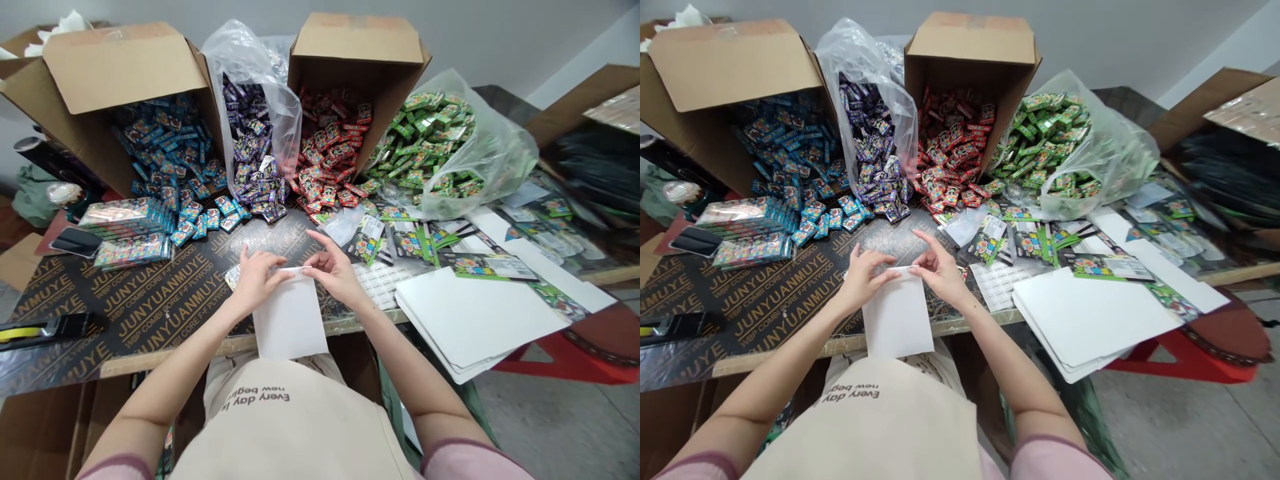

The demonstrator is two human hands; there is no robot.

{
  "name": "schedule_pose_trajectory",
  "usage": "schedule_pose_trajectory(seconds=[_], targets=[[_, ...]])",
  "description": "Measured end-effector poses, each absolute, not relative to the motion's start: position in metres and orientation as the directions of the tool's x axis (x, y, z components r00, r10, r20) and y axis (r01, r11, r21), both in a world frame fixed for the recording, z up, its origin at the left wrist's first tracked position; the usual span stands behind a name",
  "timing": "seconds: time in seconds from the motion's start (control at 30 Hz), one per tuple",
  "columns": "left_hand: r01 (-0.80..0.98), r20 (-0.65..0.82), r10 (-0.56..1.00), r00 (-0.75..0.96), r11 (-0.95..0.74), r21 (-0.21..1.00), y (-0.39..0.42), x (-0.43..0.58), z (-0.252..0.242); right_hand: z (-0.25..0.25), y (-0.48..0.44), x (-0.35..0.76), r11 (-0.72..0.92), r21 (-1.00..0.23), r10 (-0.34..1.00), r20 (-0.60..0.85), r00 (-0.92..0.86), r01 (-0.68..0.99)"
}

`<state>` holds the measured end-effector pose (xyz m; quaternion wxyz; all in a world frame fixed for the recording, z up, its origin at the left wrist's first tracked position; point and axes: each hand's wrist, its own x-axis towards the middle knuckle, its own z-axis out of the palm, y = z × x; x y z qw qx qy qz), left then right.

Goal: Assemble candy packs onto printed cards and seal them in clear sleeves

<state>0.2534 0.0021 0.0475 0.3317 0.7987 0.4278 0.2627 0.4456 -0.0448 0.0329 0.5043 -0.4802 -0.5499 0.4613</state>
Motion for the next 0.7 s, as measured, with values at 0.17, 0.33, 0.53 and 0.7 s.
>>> schedule_pose_trajectory(seconds=[0.17, 0.33, 0.53, 0.7], targets=[[0.505, 0.060, 0.857, 0.511, -0.356, 0.787, 0.001, 0.257, 0.046, 0.036, -0.045, 0.444, 0.092, -0.992, 0.992, 0.084, -0.098, 0.081], [0.484, 0.040, 0.858, 0.512, -0.327, 0.812, 0.002, 0.256, 0.043, 0.037, -0.045, 0.446, 0.181, -0.959, 0.976, 0.148, -0.159, 0.217], [0.436, 0.019, 0.877, 0.480, -0.257, 0.863, 0.002, 0.255, 0.041, 0.037, -0.046, 0.446, 0.495, -0.688, 0.866, 0.439, -0.239, 0.531], [0.325, -0.091, 0.893, 0.440, -0.065, 0.943, 0.004, 0.256, 0.034, 0.026, -0.050, 0.441, 0.665, -0.331, 0.693, 0.609, -0.386, 0.670]])
